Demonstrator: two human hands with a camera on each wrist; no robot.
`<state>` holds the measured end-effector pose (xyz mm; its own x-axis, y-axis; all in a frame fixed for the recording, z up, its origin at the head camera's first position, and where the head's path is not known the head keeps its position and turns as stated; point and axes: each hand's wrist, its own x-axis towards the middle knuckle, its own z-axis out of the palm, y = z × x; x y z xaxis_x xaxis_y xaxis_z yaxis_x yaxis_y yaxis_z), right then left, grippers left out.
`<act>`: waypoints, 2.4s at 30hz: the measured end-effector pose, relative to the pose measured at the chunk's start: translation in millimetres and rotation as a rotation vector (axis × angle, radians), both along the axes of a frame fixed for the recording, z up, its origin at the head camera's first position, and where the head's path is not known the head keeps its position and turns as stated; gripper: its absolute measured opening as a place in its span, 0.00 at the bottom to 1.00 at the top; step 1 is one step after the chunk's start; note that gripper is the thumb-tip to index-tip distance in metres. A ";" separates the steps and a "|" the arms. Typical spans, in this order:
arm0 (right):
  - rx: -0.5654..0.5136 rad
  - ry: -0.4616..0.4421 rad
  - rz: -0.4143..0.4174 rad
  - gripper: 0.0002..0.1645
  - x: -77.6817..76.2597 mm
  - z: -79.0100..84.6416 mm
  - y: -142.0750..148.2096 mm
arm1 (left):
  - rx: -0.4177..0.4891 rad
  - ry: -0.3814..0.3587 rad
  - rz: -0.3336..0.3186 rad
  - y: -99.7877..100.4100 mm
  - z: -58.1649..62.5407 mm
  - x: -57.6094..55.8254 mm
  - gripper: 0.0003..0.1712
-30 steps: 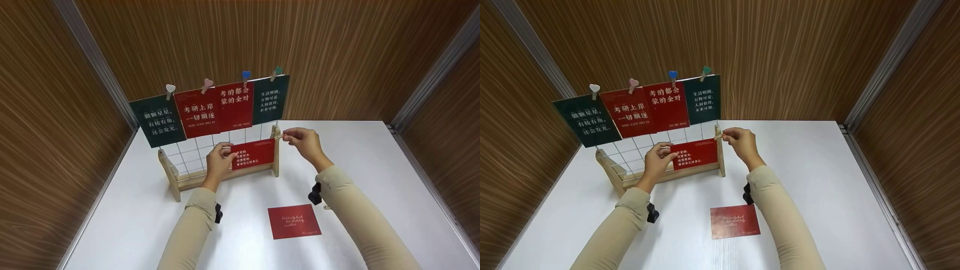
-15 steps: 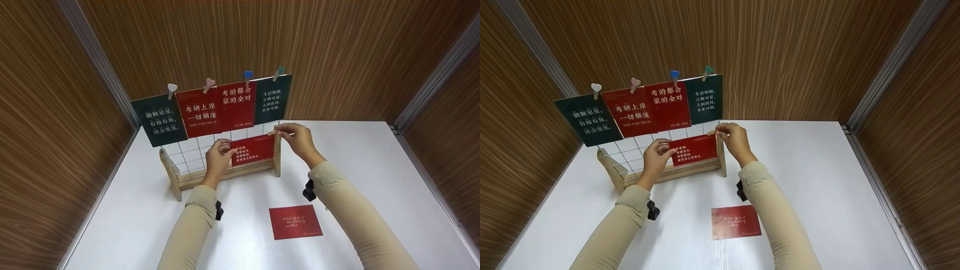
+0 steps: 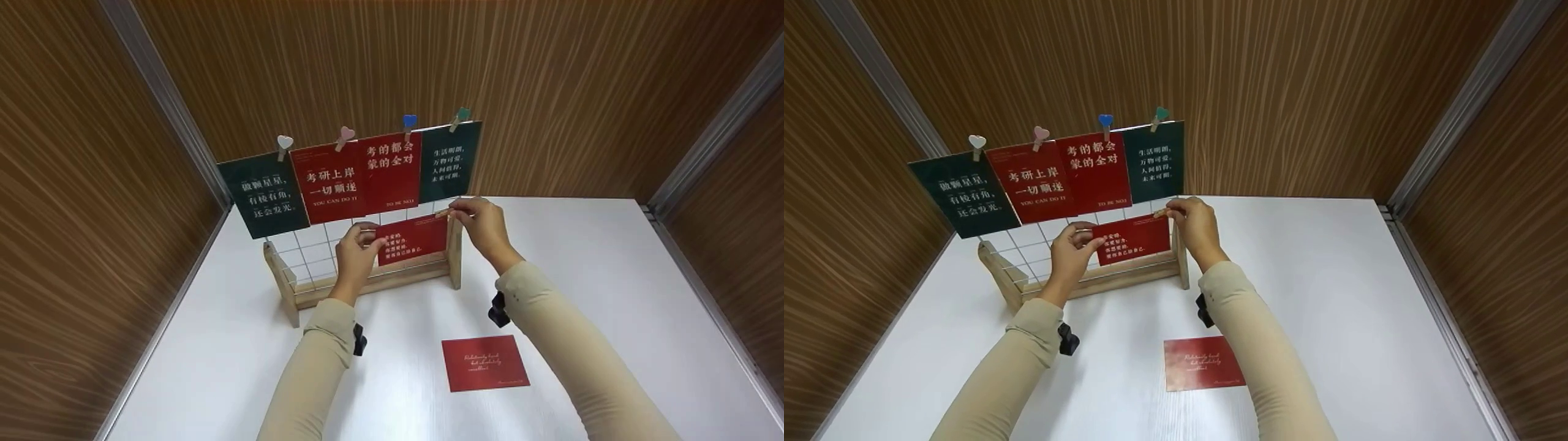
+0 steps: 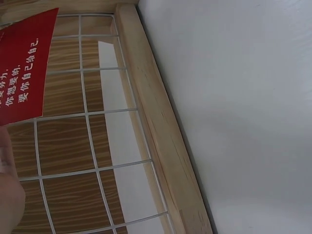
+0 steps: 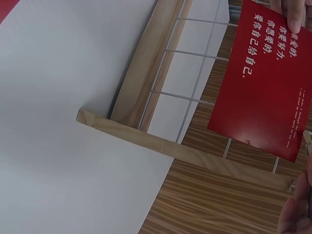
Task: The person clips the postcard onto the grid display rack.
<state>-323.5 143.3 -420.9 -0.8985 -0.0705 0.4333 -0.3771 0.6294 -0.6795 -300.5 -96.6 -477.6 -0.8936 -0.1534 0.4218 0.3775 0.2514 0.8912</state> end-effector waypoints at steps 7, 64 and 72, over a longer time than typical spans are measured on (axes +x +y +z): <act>-0.019 0.021 -0.027 0.09 -1.3 -1.5 -3.1 | -0.004 0.012 0.029 0.9 0.0 -1.9 0.13; -0.095 0.100 0.056 0.21 3.8 -21.3 9.6 | 0.066 0.155 0.105 7.2 -15.7 6.8 0.18; -0.151 0.100 0.091 0.27 7.7 -31.5 21.2 | 0.101 0.163 0.116 12.3 -26.7 14.2 0.25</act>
